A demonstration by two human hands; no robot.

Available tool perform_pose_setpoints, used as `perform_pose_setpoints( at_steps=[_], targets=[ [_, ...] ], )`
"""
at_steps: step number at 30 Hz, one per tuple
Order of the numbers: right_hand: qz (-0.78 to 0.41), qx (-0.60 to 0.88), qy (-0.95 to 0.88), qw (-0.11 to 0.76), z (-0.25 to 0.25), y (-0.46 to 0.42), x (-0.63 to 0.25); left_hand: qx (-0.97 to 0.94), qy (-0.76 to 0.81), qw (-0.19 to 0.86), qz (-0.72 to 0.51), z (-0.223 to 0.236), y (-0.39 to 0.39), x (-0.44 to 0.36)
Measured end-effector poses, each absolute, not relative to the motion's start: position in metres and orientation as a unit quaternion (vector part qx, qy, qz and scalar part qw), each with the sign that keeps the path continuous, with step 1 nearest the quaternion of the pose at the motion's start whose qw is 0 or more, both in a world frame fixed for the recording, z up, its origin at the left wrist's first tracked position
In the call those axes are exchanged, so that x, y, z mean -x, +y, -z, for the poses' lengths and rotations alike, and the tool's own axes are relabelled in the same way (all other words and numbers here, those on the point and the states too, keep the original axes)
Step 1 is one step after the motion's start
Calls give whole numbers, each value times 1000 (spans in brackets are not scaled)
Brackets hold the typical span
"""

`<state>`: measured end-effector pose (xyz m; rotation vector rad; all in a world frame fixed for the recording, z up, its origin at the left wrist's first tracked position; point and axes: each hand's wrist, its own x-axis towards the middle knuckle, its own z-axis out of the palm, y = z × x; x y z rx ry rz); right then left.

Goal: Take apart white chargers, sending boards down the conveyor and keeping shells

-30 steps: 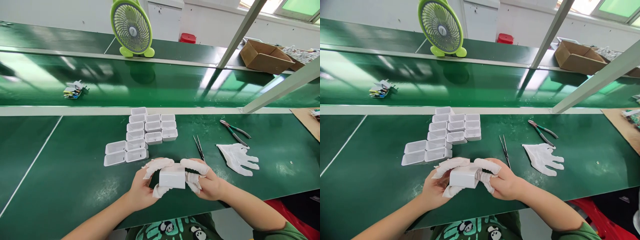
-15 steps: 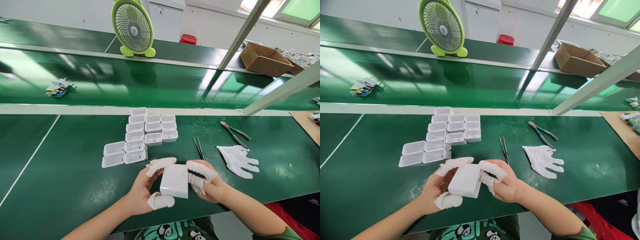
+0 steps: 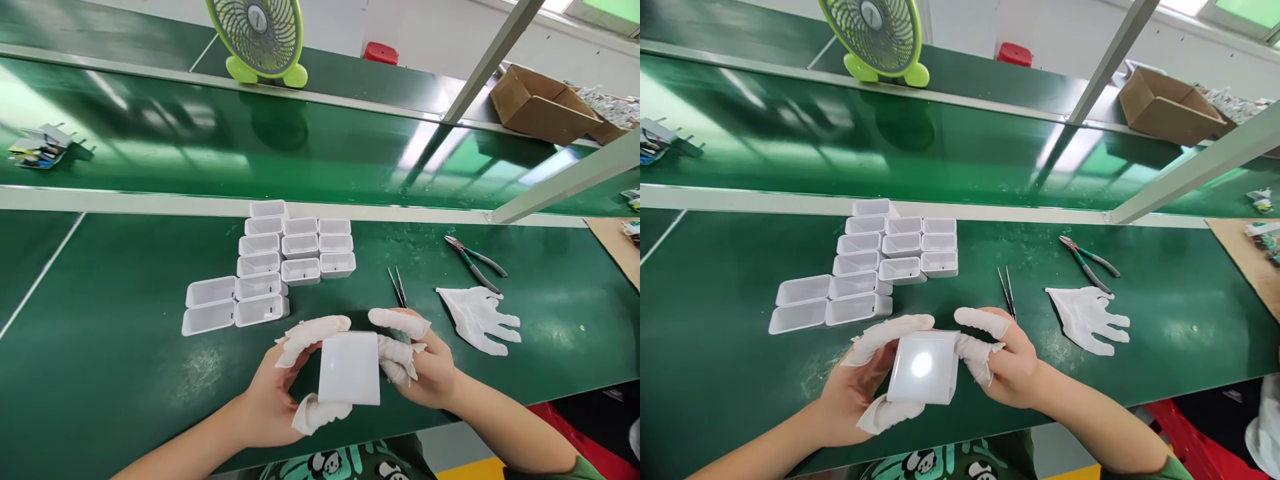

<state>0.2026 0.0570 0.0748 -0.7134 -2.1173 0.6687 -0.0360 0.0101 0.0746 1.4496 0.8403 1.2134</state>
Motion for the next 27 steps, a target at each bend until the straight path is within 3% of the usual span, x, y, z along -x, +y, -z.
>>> perform_pose_setpoints(
  at_steps=[13,27],
  targets=[
    [-487,310,-716,392,-106,59,-186,-628,359,475,-502,-62,5,40],
    [-389,310,-785,369,-111,66,-185,-583,380,508,-508,-54,14,42]
  ],
)
